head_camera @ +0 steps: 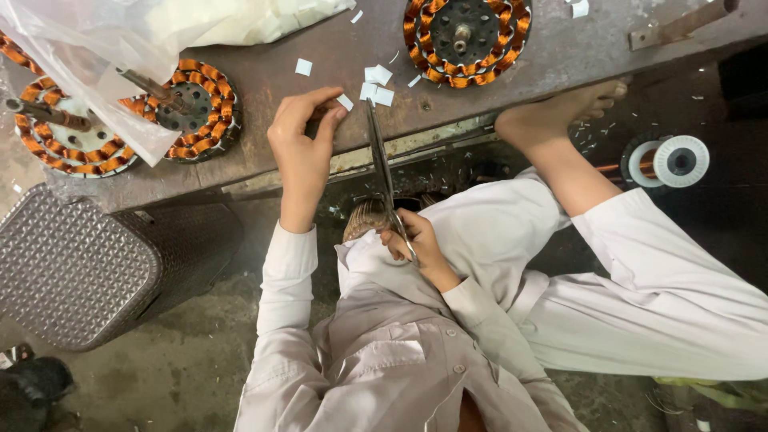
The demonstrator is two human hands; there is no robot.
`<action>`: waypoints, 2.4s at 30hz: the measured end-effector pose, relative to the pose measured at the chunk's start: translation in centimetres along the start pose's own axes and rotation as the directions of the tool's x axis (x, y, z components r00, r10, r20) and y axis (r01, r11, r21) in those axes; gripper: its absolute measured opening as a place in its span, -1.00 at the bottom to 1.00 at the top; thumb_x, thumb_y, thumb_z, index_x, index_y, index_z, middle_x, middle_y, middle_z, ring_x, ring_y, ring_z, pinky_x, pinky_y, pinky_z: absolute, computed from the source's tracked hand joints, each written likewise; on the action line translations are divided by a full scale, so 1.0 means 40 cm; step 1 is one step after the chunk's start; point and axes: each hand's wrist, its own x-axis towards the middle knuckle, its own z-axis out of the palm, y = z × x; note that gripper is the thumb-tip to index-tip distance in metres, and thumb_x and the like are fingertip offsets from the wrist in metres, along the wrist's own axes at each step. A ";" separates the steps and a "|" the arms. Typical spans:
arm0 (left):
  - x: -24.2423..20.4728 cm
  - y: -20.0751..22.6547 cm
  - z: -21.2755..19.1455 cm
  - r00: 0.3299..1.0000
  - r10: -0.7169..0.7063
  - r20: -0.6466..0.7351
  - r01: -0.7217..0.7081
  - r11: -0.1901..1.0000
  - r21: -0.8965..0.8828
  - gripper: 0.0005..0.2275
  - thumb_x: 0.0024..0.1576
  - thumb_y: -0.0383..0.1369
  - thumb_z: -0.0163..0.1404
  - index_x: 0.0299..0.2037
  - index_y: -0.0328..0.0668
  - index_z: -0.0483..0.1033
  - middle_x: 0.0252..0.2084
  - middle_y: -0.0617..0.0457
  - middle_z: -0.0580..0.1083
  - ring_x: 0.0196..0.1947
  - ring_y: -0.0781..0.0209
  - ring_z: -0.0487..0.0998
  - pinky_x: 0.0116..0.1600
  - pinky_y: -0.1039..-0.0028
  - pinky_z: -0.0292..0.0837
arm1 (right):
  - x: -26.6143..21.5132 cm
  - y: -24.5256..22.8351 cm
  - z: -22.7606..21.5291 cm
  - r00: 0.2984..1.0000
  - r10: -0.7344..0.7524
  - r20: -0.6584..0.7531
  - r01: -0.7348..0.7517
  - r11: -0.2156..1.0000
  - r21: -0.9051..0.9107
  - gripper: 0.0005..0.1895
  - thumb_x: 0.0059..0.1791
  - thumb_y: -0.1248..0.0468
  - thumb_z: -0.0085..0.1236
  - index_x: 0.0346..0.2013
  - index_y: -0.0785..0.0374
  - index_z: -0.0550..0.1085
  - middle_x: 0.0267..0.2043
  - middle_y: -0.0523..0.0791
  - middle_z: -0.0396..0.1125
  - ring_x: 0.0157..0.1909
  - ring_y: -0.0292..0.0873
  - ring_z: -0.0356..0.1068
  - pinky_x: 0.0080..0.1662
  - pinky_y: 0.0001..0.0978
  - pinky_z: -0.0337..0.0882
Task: The person inserts small white rectangular pieces into the slots of a copper-wound motor stator. They use scissors to cut additional white pieces from a strip and continue inserting them into the stator slots.
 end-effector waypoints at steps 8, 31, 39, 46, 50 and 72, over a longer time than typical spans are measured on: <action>-0.007 0.011 -0.046 0.988 -0.153 0.021 0.153 0.988 0.011 -0.85 0.16 -0.61 0.16 -0.09 -0.39 0.60 -0.18 -0.06 0.56 -0.29 0.28 0.60 -0.17 0.55 0.54 | 0.029 0.003 -0.029 0.999 0.041 0.021 -0.039 0.997 -0.068 -0.77 0.02 0.24 0.32 -0.31 0.29 0.43 -0.56 -0.22 0.25 -0.58 -0.41 0.20 -0.50 -0.56 0.17; -0.172 -0.035 0.042 0.852 -0.502 0.149 0.470 0.609 -0.639 -0.83 0.19 -0.69 0.09 -0.02 -0.57 0.52 -0.08 -0.13 0.59 -0.08 0.25 0.64 0.08 0.49 0.60 | 0.084 -0.043 0.048 0.969 -0.209 -0.131 0.119 0.860 -0.497 -0.56 -0.09 0.23 0.46 -0.40 0.18 0.25 -0.51 -0.29 0.08 -0.47 -0.45 0.00 -0.45 -0.53 0.02; -0.151 -0.037 0.023 0.835 -0.498 0.235 0.537 0.646 -0.542 -0.84 0.19 -0.69 0.12 -0.05 -0.58 0.54 -0.13 -0.15 0.59 -0.16 0.25 0.65 -0.03 0.47 0.63 | 0.080 0.002 0.033 0.944 -0.254 -0.211 0.087 0.808 -0.583 -0.55 -0.04 0.29 0.38 -0.55 0.19 0.19 -0.61 -0.29 0.07 -0.52 -0.47 -0.02 -0.47 -0.53 0.02; -0.050 0.051 -0.041 0.994 -0.105 -0.009 0.105 0.994 -0.039 -0.79 0.31 -0.70 -0.02 0.09 -0.40 0.55 0.07 -0.16 0.49 0.03 0.07 0.58 0.14 0.34 0.54 | 0.084 0.008 0.023 0.983 -0.169 -0.074 0.142 0.947 -0.287 -0.64 -0.03 0.24 0.39 -0.37 0.19 0.29 -0.39 -0.32 0.11 -0.38 -0.48 0.09 -0.35 -0.61 0.17; 0.003 0.062 -0.066 0.985 0.172 0.029 -0.166 0.876 0.453 -0.68 0.12 -0.72 -0.03 0.09 -0.41 0.52 0.08 -0.27 0.47 0.10 -0.22 0.42 0.21 0.17 0.36 | 0.078 0.011 0.013 0.987 -0.118 -0.112 0.070 0.929 -0.364 -0.63 -0.05 0.22 0.40 -0.36 0.19 0.29 -0.49 -0.31 0.12 -0.45 -0.47 0.06 -0.40 -0.61 0.11; -0.146 0.020 0.028 0.878 -0.436 0.198 0.463 0.672 -0.577 -0.82 0.22 -0.65 0.10 0.02 -0.45 0.55 -0.09 0.02 0.57 -0.12 0.36 0.61 -0.02 0.56 0.60 | 0.068 -0.025 0.034 0.990 -0.106 -0.096 0.055 0.902 -0.428 -0.59 -0.09 0.20 0.43 -0.31 0.17 0.26 -0.47 -0.29 0.11 -0.46 -0.44 0.05 -0.41 -0.56 0.10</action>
